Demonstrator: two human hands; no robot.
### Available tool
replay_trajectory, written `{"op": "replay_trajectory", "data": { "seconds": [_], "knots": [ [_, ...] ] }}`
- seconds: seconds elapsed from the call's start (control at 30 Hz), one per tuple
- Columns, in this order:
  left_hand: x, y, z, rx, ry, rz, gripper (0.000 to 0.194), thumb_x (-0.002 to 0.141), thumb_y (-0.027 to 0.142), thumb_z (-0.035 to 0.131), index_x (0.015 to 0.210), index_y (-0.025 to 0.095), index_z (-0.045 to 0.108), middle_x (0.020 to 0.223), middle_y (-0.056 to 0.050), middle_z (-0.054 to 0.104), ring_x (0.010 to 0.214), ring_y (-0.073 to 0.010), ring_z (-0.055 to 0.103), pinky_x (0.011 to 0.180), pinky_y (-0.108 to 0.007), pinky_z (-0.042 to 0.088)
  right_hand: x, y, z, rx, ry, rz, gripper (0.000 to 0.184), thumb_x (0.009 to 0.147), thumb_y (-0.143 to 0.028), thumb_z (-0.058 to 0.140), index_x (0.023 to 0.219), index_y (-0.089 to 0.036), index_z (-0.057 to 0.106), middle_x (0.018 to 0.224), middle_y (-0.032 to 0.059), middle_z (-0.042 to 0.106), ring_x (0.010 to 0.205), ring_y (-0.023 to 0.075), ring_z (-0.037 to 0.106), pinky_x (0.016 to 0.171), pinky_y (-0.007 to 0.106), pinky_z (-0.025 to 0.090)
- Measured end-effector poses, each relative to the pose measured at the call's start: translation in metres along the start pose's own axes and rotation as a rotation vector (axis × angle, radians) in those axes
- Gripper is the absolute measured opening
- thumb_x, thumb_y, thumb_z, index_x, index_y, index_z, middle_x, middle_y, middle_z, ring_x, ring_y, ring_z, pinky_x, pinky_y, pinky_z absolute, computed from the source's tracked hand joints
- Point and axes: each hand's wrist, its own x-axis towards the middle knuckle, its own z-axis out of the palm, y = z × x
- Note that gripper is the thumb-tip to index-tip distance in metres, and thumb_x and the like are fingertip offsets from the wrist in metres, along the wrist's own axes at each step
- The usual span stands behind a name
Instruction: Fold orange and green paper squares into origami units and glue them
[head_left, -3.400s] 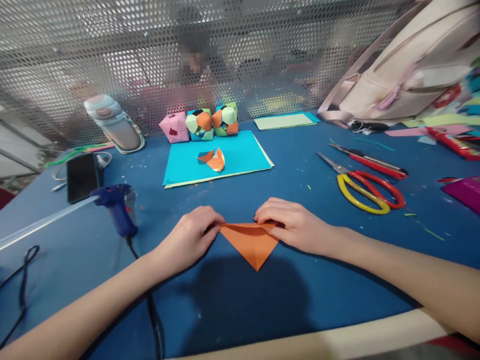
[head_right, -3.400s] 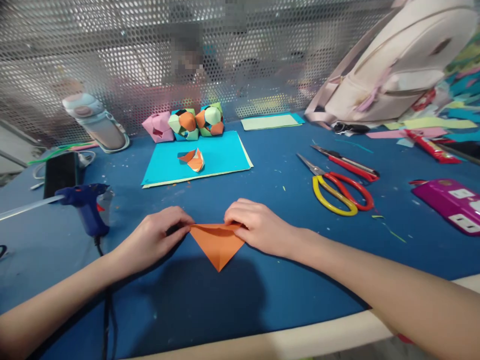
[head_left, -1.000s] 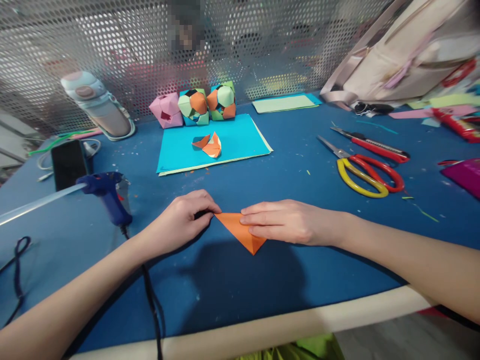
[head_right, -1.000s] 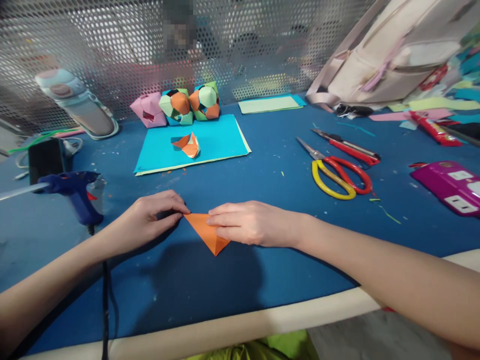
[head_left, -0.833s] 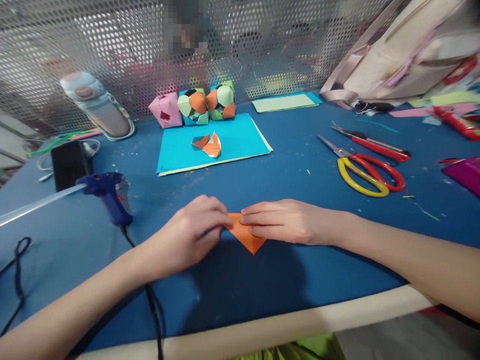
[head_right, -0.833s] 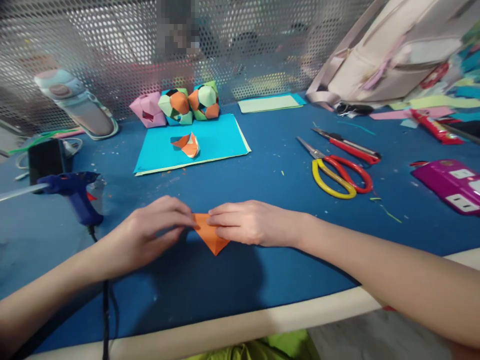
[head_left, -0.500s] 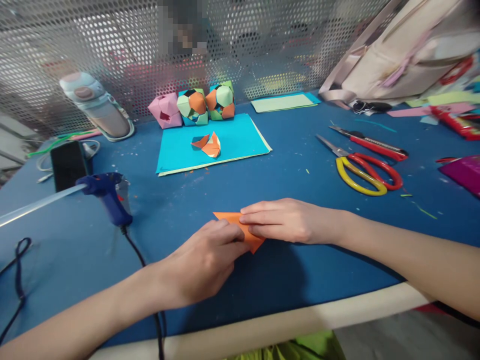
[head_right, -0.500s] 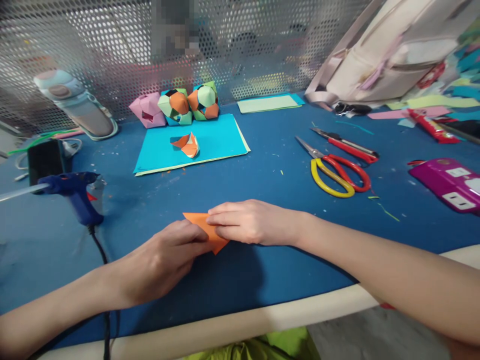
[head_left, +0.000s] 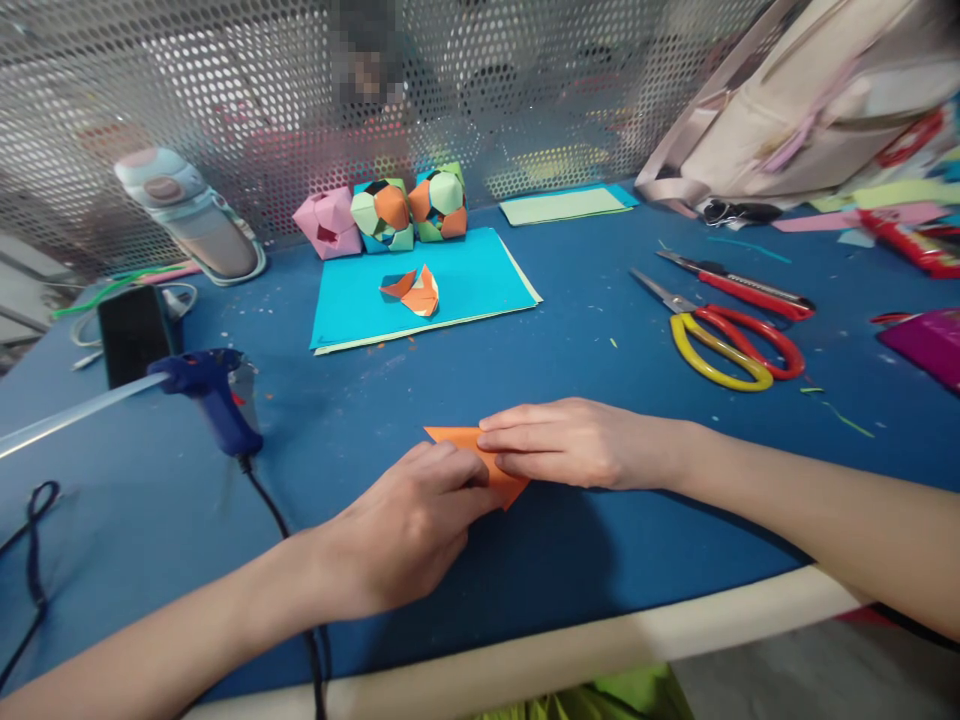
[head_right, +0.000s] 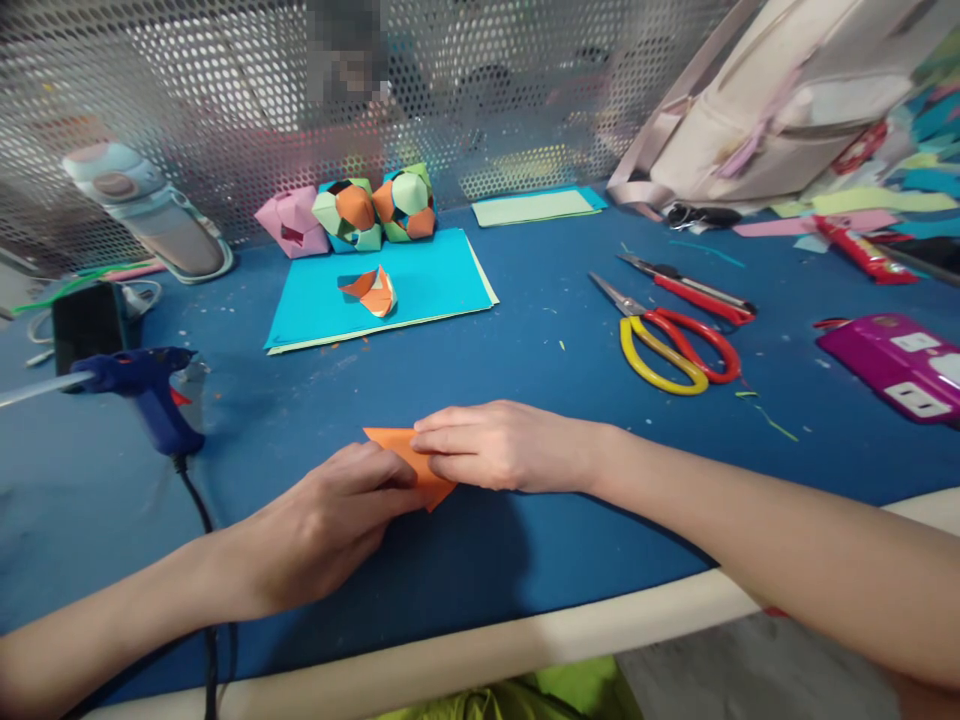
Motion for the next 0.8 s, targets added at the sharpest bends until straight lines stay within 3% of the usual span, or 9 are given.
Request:
{"op": "replay_trajectory", "data": {
  "seconds": [0.2,0.37,0.53,0.8],
  "knots": [
    [0.001,0.003,0.000,0.085,-0.039,-0.003,0.035,0.083,0.006,0.037,0.108,0.016,0.058,0.102,-0.011,0.063,0.096,-0.0231,0.057,0.083,-0.038,0.046,0.000,-0.001,0.000,-0.005,-0.021,0.018,0.037,0.098,-0.018,0.031,0.105,-0.011,0.066,0.120,0.0111,0.063,0.119,0.0185,0.053,0.099,0.032,0.048],
    [0.002,0.005,-0.002,0.127,-0.068,0.007,0.032,0.082,0.006,0.037,0.102,0.016,0.060,0.096,-0.010,0.062,0.091,-0.0222,0.055,0.081,-0.037,0.045,0.003,-0.006,-0.009,-0.076,-0.119,0.100,0.032,0.097,-0.016,0.035,0.114,-0.011,0.061,0.128,0.0142,0.057,0.120,0.0214,0.051,0.097,0.036,0.049],
    [0.003,0.007,-0.006,0.152,-0.140,-0.047,0.033,0.083,0.008,0.036,0.102,0.017,0.062,0.095,-0.009,0.060,0.085,-0.0207,0.053,0.077,-0.036,0.045,0.001,-0.011,-0.020,-0.174,-0.260,0.243,0.033,0.089,-0.009,0.048,0.121,-0.010,0.055,0.133,0.0182,0.051,0.122,0.0274,0.050,0.096,0.042,0.048],
    [0.003,0.014,-0.002,0.242,-0.121,-0.065,0.032,0.084,0.011,0.037,0.100,0.017,0.063,0.091,-0.010,0.058,0.081,-0.0219,0.052,0.074,-0.039,0.045,-0.022,-0.008,-0.035,-0.292,-0.302,0.446,0.043,0.079,-0.008,0.053,0.121,-0.015,0.055,0.131,0.0149,0.054,0.116,0.0314,0.053,0.094,0.049,0.047]
  ]
}}
